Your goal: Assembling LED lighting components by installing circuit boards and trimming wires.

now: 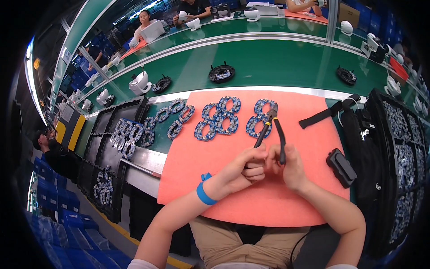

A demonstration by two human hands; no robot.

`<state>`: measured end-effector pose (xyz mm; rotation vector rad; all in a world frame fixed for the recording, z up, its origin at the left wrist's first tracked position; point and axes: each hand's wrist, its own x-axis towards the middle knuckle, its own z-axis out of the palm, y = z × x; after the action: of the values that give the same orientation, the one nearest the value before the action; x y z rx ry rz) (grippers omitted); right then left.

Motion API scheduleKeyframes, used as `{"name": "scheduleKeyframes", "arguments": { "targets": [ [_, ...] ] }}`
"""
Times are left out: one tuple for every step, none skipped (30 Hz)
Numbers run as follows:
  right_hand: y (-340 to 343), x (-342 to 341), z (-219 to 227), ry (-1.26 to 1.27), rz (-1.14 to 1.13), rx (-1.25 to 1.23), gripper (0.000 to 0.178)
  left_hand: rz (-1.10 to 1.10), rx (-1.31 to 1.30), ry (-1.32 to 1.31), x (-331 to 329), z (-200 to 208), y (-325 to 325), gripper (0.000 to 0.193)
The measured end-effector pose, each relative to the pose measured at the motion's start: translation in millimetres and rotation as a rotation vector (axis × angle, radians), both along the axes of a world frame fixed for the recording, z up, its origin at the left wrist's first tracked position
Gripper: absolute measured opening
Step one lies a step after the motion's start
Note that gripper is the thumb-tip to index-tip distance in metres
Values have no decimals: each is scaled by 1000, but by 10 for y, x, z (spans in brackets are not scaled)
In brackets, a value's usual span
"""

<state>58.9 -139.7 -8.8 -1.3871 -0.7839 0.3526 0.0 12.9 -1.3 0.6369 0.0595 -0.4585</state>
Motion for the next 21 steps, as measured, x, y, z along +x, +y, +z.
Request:
{"name": "scheduleKeyframes", "arguments": {
  "targets": [
    [-16, 18, 28, 37, -27, -5, 55, 3, -27, 7, 2, -19, 13, 19],
    [-25, 31, 58, 75, -53, -9, 59, 3, -28, 5, 3, -29, 9, 19],
    [-27, 40, 81, 76, -53, -8, 59, 27, -49, 13, 9, -41, -11, 18],
    [-23, 46, 105, 54, -52, 1, 57, 51, -71, 22, 14, -49, -21, 18],
    [-16, 47, 117, 32, -50, 9, 56, 52, -70, 23, 15, -55, -13, 18],
    [-3, 34, 125, 33, -52, 11, 56, 31, -84, 34, 13, -58, -2, 19],
    [18, 18, 134, 24, -55, -56, 59, 10, -98, 45, 11, -57, 4, 20],
    [28, 10, 138, 16, -57, -122, 63, 9, -96, 46, 10, -44, 1, 20],
    [-18, 45, 53, 63, 35, 16, 46, -5, -94, 46, 7, -23, -10, 21],
    [-45, 53, 33, 63, 33, 16, 46, -20, -93, 46, 6, -7, -21, 22],
    [-63, 57, 27, 92, 45, 7, 42, -22, -93, 45, 5, 0, -31, 22],
    [-66, 57, 23, 122, 61, -1, 39, -12, -78, 40, -1, 5, -37, 23],
    [-42, 41, 46, 123, 63, 0, 39, -1, -63, 35, -6, 6, -43, 24],
    [3, 12, 92, 172, 38, 17, 34, 0, -61, 36, -4, -15, -44, 24],
    [31, -5, 117, 220, 13, 34, 29, -8, -47, 14, 0, -56, -37, 24],
    [39, -5, 109, 221, 14, 35, 29, -16, -33, -7, 0, -79, -34, 23],
    [50, 0, 91, 236, 28, 60, 25, -15, -32, -7, -5, -80, -37, 23],
    [58, 3, 77, 250, 42, 85, 23, -23, -48, -10, -13, -74, -42, 21],
    [51, 15, 55, 249, 42, 86, 23, -31, -63, -13, -18, -69, -44, 20],
    [31, 35, 28, 205, 41, 76, 22, -30, -62, -13, -16, -71, -37, 20],
    [16, 46, 11, 160, 40, 64, 23, -95, -63, -86, -7, -84, -30, 20]
  ]
}}
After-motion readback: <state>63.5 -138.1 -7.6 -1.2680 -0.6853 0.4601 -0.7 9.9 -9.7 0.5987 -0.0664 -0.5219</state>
